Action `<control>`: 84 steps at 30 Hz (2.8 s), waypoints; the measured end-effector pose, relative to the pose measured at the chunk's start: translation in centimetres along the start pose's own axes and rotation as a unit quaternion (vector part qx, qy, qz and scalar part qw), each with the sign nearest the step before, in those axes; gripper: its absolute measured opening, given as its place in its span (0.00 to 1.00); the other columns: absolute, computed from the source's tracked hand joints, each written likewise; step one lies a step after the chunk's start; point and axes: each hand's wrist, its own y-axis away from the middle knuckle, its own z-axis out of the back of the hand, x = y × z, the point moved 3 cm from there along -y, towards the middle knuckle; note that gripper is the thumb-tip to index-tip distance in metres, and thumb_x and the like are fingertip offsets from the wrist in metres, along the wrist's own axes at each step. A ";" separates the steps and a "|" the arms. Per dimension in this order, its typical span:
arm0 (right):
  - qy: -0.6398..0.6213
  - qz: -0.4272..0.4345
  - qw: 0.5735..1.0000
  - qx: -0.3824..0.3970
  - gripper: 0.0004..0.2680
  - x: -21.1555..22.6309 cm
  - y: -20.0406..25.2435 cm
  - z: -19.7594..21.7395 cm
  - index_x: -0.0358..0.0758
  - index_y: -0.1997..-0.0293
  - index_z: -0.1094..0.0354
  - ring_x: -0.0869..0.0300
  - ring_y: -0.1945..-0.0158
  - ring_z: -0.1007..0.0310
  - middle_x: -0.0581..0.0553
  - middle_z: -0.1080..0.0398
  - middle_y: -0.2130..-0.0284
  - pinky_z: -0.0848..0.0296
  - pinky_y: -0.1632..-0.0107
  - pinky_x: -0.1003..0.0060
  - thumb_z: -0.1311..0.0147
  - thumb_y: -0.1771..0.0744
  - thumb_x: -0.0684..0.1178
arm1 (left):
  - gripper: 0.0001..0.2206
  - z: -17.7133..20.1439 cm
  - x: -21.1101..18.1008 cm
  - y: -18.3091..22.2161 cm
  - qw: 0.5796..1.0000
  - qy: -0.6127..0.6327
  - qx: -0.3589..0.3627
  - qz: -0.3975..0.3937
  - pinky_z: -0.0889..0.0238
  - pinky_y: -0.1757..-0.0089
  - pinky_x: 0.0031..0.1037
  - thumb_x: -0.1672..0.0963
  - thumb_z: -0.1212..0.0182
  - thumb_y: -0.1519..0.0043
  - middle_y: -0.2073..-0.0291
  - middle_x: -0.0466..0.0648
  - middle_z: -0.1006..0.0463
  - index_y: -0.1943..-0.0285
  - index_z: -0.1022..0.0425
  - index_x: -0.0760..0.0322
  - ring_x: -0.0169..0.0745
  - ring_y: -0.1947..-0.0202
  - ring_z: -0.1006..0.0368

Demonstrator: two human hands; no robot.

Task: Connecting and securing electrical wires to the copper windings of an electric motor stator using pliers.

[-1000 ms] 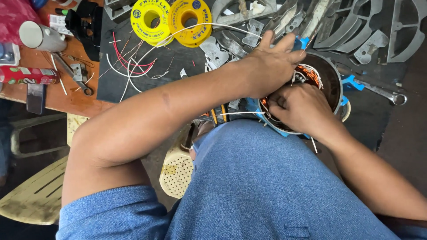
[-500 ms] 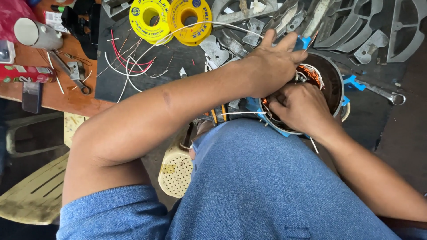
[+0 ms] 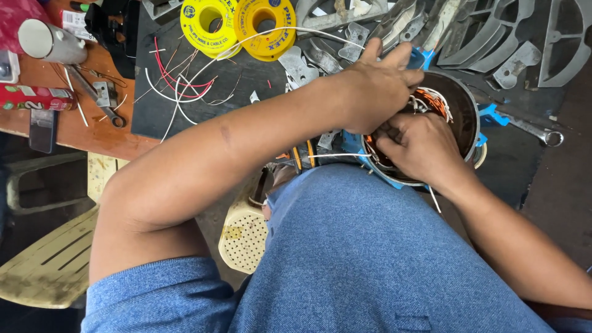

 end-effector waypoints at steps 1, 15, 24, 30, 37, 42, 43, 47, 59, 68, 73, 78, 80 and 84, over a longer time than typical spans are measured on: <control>0.000 0.001 1.000 0.000 0.10 -0.1 -0.1 -0.1 0.38 0.79 0.33 0.47 0.82 0.34 0.41 0.34 0.87 0.39 0.72 0.51 0.44 0.36 0.49 | 0.14 -0.1 0.0 -0.1 1.000 0.000 0.000 0.000 0.76 0.36 0.69 0.69 0.44 0.46 0.24 0.53 0.55 0.56 0.20 0.69 0.60 0.25 0.77; 0.036 0.023 0.999 0.000 0.09 -0.6 -0.4 -0.7 0.35 0.75 0.32 0.37 0.77 0.33 0.35 0.34 0.85 0.39 0.70 0.44 0.46 0.36 0.49 | 0.10 -0.7 0.1 -0.3 0.998 -0.058 -0.039 0.007 0.64 0.40 0.68 0.64 0.44 0.43 0.31 0.51 0.41 0.61 0.17 0.63 0.59 0.30 0.61; 0.028 0.033 0.999 0.005 0.10 -0.5 -0.4 -0.5 0.35 0.75 0.33 0.38 0.79 0.34 0.36 0.34 0.86 0.39 0.71 0.45 0.45 0.36 0.49 | 0.09 -0.7 0.1 -0.4 0.997 -0.069 -0.037 0.015 0.61 0.41 0.65 0.62 0.42 0.43 0.30 0.48 0.41 0.59 0.17 0.61 0.57 0.33 0.59; 0.021 0.023 0.999 0.006 0.09 -0.3 -0.4 -0.4 0.35 0.77 0.33 0.39 0.81 0.36 0.36 0.35 0.87 0.41 0.71 0.46 0.46 0.36 0.49 | 0.08 -0.9 0.2 -0.5 0.996 -0.072 -0.052 0.011 0.55 0.45 0.59 0.61 0.40 0.43 0.31 0.46 0.39 0.59 0.17 0.59 0.57 0.34 0.58; 0.025 0.031 0.999 0.004 0.09 -0.6 -0.4 -0.5 0.35 0.75 0.32 0.39 0.79 0.34 0.36 0.33 0.85 0.39 0.70 0.45 0.45 0.36 0.49 | 0.10 -0.8 0.1 -0.5 0.997 -0.069 -0.032 0.025 0.56 0.43 0.61 0.62 0.41 0.42 0.29 0.45 0.43 0.57 0.17 0.58 0.57 0.33 0.60; -0.011 0.026 1.000 -0.001 0.12 -0.7 -0.2 -0.3 0.36 0.80 0.37 0.44 0.81 0.37 0.38 0.36 0.87 0.43 0.72 0.48 0.44 0.36 0.49 | 0.09 -1.3 0.4 -0.9 0.996 -0.060 -0.072 0.005 0.55 0.46 0.64 0.63 0.40 0.48 0.33 0.48 0.39 0.62 0.17 0.63 0.60 0.34 0.58; -0.013 0.022 1.000 -0.003 0.12 -0.6 0.0 -0.3 0.36 0.80 0.37 0.44 0.81 0.37 0.38 0.36 0.87 0.43 0.72 0.48 0.44 0.36 0.49 | 0.09 -1.4 0.4 -0.5 0.995 -0.063 -0.072 0.001 0.55 0.46 0.64 0.63 0.40 0.48 0.33 0.48 0.39 0.62 0.17 0.63 0.60 0.34 0.58; -0.073 0.055 0.996 -0.002 0.06 -0.3 0.6 0.8 0.42 0.75 0.32 0.56 0.81 0.40 0.45 0.36 0.86 0.44 0.72 0.57 0.45 0.36 0.46 | 0.09 -1.9 0.6 0.2 0.989 0.023 -0.141 -0.033 0.57 0.50 0.62 0.67 0.45 0.47 0.43 0.51 0.35 0.71 0.20 0.68 0.58 0.43 0.51; -0.144 0.192 0.964 -0.118 0.02 -1.3 5.3 6.4 0.33 0.60 0.25 0.62 0.71 0.30 0.44 0.24 0.67 0.30 0.66 0.69 0.41 0.34 0.38 | 0.12 -2.0 -4.1 7.0 0.880 0.123 -0.458 0.005 0.49 0.46 0.49 0.59 0.33 0.38 0.33 0.50 0.43 0.46 0.25 0.57 0.56 0.34 0.45; -0.257 0.175 0.933 -0.181 0.01 -7.6 6.4 6.4 0.25 0.59 0.28 0.57 0.64 0.29 0.36 0.27 0.64 0.30 0.59 0.68 0.43 0.31 0.34 | 0.10 -3.6 -7.7 7.8 0.813 0.090 -0.576 0.013 0.46 0.57 0.38 0.59 0.41 0.32 0.51 0.51 0.28 0.43 0.29 0.62 0.49 0.52 0.31; -0.263 0.228 0.910 -0.224 0.05 -10.4 5.8 4.4 0.23 0.59 0.29 0.55 0.64 0.28 0.33 0.27 0.65 0.30 0.61 0.67 0.45 0.29 0.38 | 0.08 -3.9 -8.4 4.2 0.840 0.183 -0.509 -0.023 0.34 0.58 0.39 0.58 0.42 0.34 0.62 0.51 0.28 0.50 0.26 0.66 0.50 0.61 0.29; -0.399 0.163 0.871 -0.236 0.04 -11.2 5.3 3.1 0.26 0.58 0.31 0.63 0.73 0.38 0.38 0.32 0.69 0.39 0.67 0.74 0.46 0.29 0.39 | 0.29 -4.5 -6.8 0.5 0.860 0.139 -0.474 0.127 0.23 0.57 0.48 0.55 0.40 0.31 0.23 0.58 0.51 0.23 0.51 0.57 0.62 0.35 0.28; -0.415 0.161 0.861 -0.245 0.04 -11.1 5.2 3.0 0.27 0.57 0.30 0.64 0.74 0.38 0.39 0.32 0.69 0.39 0.67 0.75 0.46 0.29 0.39 | 0.27 -3.8 -7.6 1.0 0.851 0.130 -0.497 0.108 0.22 0.54 0.47 0.57 0.40 0.33 0.28 0.55 0.45 0.26 0.48 0.58 0.61 0.37 0.27; -0.452 0.152 0.840 -0.258 0.02 -11.0 5.3 2.4 0.28 0.57 0.30 0.65 0.74 0.39 0.40 0.32 0.70 0.40 0.68 0.75 0.46 0.29 0.38 | 0.11 -2.9 -9.7 0.3 0.850 0.183 -0.489 0.063 0.28 0.61 0.50 0.56 0.43 0.37 0.55 0.47 0.24 0.46 0.29 0.57 0.54 0.52 0.25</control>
